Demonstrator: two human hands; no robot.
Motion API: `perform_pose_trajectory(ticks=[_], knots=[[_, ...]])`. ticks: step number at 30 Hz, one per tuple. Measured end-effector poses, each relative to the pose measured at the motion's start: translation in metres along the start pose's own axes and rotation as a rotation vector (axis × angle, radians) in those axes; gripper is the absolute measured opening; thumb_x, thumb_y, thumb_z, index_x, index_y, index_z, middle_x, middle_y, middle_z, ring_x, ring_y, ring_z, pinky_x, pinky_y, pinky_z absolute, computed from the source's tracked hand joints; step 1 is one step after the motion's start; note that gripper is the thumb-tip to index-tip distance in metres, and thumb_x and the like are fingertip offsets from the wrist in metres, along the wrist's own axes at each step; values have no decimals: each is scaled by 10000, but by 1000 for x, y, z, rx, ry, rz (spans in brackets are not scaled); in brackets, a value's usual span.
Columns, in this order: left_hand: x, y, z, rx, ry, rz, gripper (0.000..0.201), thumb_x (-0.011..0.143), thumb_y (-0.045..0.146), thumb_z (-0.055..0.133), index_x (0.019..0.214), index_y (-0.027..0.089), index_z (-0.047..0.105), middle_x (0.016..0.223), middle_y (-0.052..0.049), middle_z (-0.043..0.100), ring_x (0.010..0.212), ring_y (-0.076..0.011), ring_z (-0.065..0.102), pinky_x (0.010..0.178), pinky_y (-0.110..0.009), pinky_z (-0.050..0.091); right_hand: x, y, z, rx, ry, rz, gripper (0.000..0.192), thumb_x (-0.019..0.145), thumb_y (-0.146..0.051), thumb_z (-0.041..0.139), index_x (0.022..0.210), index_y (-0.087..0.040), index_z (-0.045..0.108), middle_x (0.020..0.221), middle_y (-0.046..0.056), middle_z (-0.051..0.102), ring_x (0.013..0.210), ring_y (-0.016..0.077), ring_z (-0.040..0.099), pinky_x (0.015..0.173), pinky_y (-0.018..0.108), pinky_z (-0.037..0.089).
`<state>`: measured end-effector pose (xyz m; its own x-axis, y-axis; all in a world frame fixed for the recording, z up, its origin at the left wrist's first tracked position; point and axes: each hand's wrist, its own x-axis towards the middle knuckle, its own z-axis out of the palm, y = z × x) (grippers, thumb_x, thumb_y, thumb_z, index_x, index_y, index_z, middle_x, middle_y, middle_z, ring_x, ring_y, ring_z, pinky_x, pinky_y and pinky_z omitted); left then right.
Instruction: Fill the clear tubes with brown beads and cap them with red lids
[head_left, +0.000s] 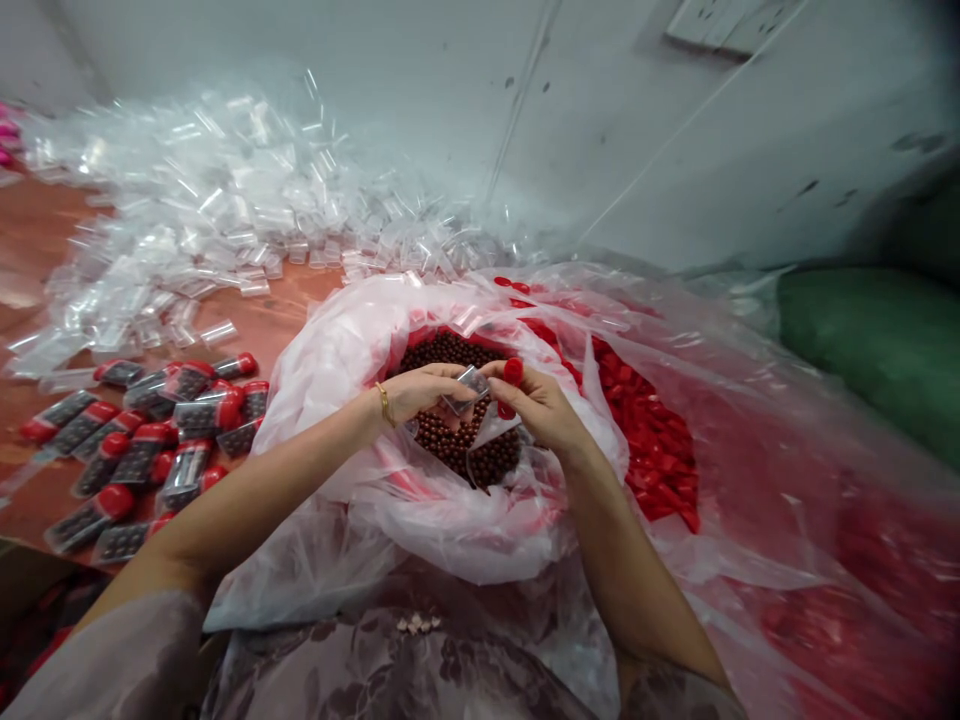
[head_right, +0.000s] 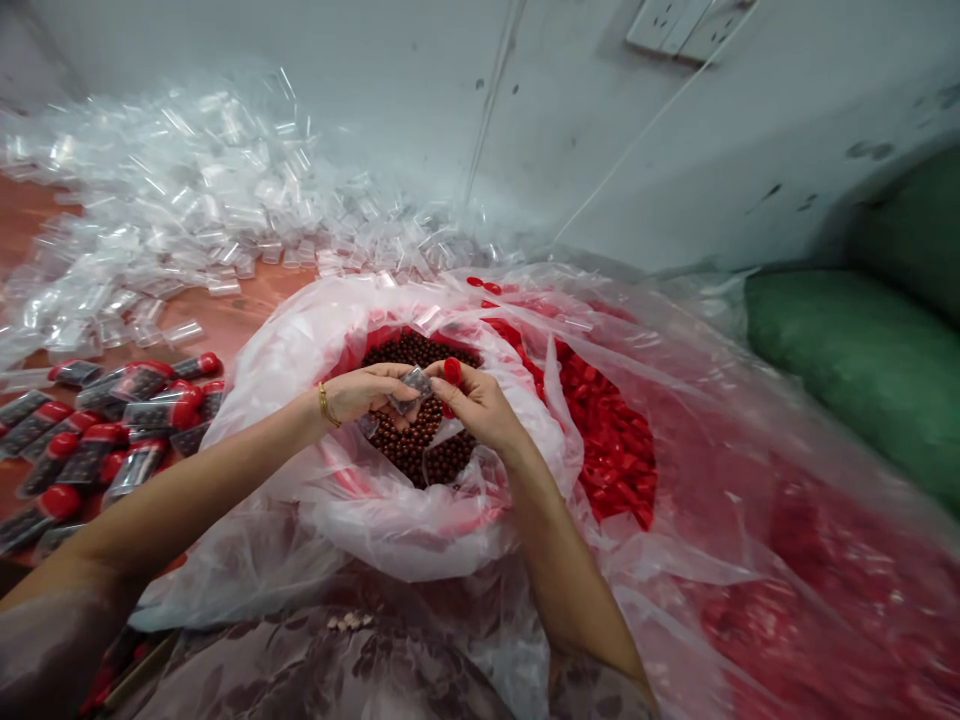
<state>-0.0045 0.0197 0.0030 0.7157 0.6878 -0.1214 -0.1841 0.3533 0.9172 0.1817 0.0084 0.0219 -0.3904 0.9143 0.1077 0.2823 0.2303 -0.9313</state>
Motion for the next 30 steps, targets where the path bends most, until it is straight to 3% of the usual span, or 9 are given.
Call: perform_pose_trajectory(ticks=[2, 5, 9, 11, 15, 20, 26, 30], knots=[[0, -1, -1, 5, 9, 10, 270, 647, 316, 692, 770, 137, 532, 618, 4, 586, 547, -104, 570, 526, -225, 472, 2, 5, 2, 50, 78, 30, 352, 745, -528, 623, 829, -188, 663, 590, -38, 534, 503, 75, 446, 477, 215, 371], [1, -2, 0, 46, 11, 17, 296, 647, 309, 709, 832, 133, 558, 673, -10, 616, 588, -99, 582, 542, -210, 462, 5, 11, 2, 110, 307, 65, 431, 755, -614, 562, 773, -197, 669, 568, -31, 534, 462, 68, 425, 410, 201, 331], [-2, 1, 4, 83, -6, -4, 369, 630, 304, 755, 914, 138, 587, 831, -18, 641, 615, -77, 585, 579, -208, 478, 9, 8, 2, 257, 450, 92, 501, 718, -689, 546, 689, -196, 636, 422, -73, 346, 333, 40, 220, 315, 204, 145], [-3, 2, 6, 74, -3, 20, 387, 643, 316, 758, 942, 136, 590, 810, -4, 618, 613, -77, 586, 591, -216, 485, 9, 4, 7, 329, 457, 88, 510, 682, -703, 574, 674, -193, 607, 425, -78, 360, 311, 32, 215, 305, 204, 129], [-4, 2, 8, 38, 52, 131, 404, 634, 335, 777, 914, 127, 574, 733, 28, 567, 589, -66, 573, 571, -200, 477, 6, 5, 15, 279, 440, 36, 457, 698, -638, 618, 690, -182, 591, 479, -50, 499, 323, 47, 348, 306, 205, 220], [-1, -1, 7, 105, 36, 117, 410, 645, 374, 771, 878, 110, 562, 757, 13, 579, 561, -61, 555, 540, -209, 485, 2, 10, 12, 264, 494, 14, 430, 750, -617, 574, 745, -190, 625, 509, -39, 516, 430, 71, 451, 386, 192, 353], [-3, 0, 9, 88, 41, 190, 408, 666, 354, 765, 937, 116, 573, 768, 6, 590, 599, -67, 566, 569, -202, 473, 3, 6, 11, 308, 464, 71, 437, 733, -631, 574, 733, -195, 595, 456, -75, 416, 332, 44, 263, 317, 210, 232], [-2, 0, 9, 104, 112, 228, 430, 652, 392, 771, 903, 116, 557, 730, 23, 566, 550, -52, 542, 555, -197, 465, 3, 10, 15, 96, 504, -4, 293, 716, -468, 679, 702, -193, 579, 501, -74, 463, 394, 55, 381, 382, 201, 334]])
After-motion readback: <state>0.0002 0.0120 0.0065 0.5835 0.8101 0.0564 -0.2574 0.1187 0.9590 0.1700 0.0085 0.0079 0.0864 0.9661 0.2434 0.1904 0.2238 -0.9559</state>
